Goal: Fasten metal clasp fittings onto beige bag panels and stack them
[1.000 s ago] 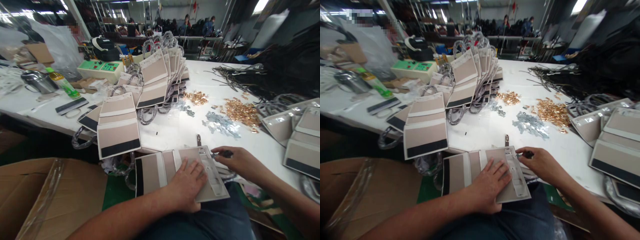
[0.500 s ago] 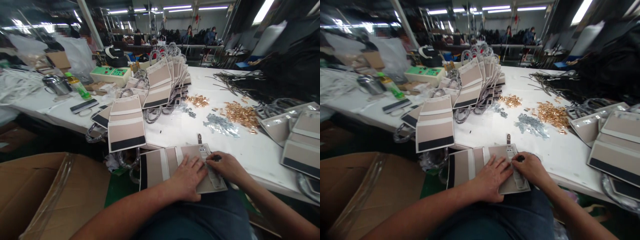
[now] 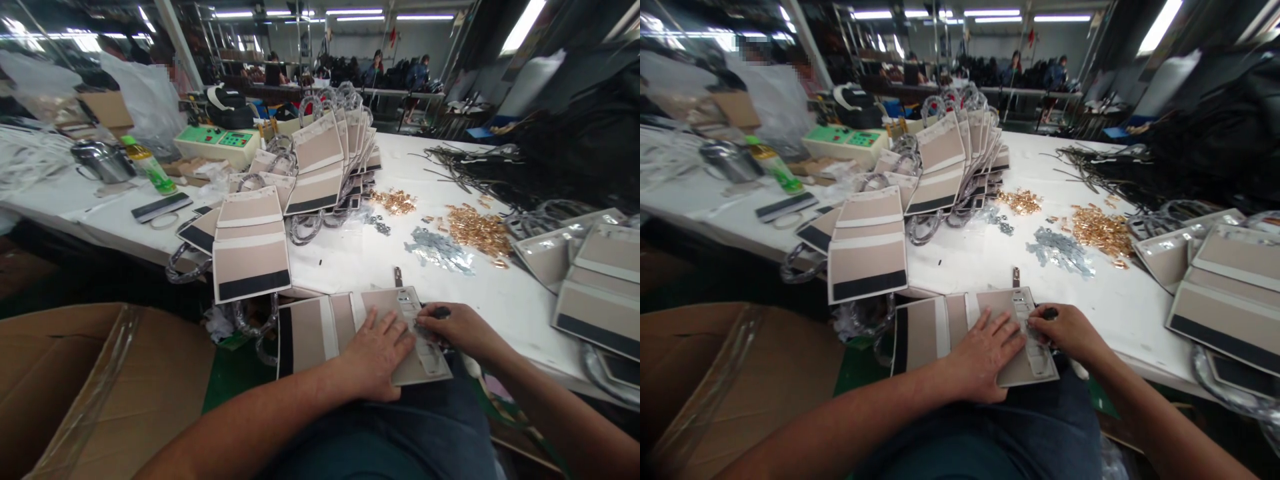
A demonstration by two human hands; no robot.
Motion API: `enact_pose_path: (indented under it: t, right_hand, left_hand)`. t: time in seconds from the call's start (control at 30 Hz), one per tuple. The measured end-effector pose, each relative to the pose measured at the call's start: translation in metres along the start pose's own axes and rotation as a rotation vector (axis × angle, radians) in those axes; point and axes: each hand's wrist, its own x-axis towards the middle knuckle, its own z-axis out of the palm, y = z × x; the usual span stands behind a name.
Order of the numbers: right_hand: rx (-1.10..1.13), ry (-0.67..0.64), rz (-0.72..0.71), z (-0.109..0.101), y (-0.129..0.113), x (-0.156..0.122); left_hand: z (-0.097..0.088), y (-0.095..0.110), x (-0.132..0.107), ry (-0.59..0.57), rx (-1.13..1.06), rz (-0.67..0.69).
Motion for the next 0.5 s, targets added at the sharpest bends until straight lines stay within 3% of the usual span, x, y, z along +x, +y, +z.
enact_pose_path:
  t: [0.13, 0.5]
  right_hand:
    - [-0.027, -0.026, -0.019, 0.0064, -0.0015, 0.0010]
    - [-0.330, 0.065, -0.092, 0.0093, 0.0026, 0.0079]
  left_hand:
    - [0.0025, -0.0002, 0.0007, 0.010, 0.003, -0.004]
    - [0.0031, 0.0010, 0.0045, 0.053, -0.004, -0.005]
